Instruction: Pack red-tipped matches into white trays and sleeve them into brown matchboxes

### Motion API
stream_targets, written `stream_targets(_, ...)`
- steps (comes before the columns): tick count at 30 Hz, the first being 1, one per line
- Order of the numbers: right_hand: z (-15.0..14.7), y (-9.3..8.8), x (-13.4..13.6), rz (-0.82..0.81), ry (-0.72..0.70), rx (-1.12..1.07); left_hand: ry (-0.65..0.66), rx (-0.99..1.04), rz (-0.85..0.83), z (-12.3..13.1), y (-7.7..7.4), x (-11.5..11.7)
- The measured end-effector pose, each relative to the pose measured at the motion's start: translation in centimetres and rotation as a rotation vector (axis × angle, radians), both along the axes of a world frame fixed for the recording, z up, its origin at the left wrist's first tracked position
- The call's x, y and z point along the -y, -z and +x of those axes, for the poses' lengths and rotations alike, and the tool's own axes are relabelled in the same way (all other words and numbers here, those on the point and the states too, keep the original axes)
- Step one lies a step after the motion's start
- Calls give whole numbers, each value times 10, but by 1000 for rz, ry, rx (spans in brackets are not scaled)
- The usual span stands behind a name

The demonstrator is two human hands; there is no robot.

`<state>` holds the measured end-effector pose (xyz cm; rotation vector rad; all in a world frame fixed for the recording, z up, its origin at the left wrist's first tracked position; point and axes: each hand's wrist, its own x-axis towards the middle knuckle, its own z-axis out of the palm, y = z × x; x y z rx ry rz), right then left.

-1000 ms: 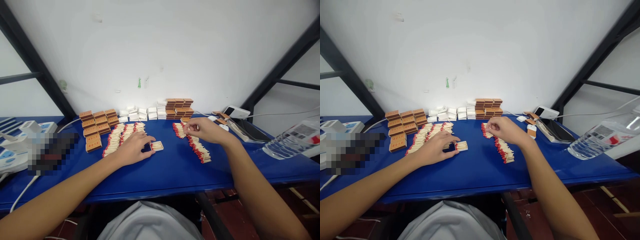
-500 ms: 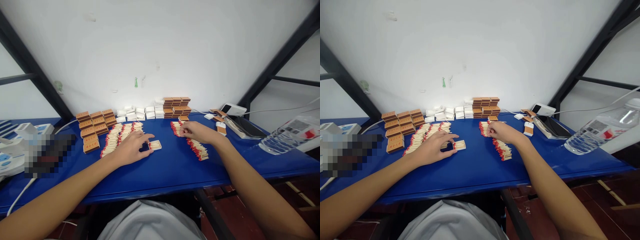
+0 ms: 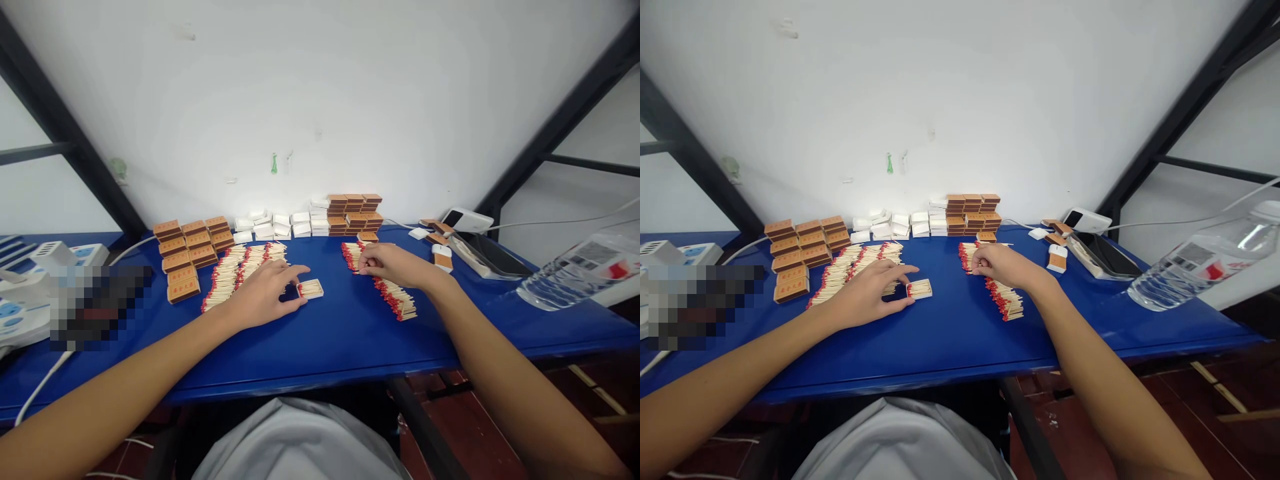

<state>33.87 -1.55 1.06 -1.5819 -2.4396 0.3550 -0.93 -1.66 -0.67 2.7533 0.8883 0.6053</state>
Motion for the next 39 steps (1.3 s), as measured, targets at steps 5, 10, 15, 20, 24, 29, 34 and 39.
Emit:
stream_targets(5,-12,-2,6,-1,-18,-17,5,9,4,0,1,-1)
stream_targets(10,-50,-10,20,123,-116,-137,10,0,0,1,0,-1)
stream_targets(15,-98,-7,27,166,-209,-107,19,6,28,1,-1,0)
stream_targets(20,-109,0,26,153,-220,-35,28,12,32,1,0,0)
stream_targets(24,-98,-1,24,149,-180,-61,23,-3,17,2,0,-1)
stream_targets(29,-89,0,21,130,-176,-105,14,-11,17,2,0,0)
stream_targets(34,-90,2,20,92,-192,-153,23,3,30,2,0,0)
stream_targets(39,-89,5,19,70,-203,-176,25,3,30,2,-1,1)
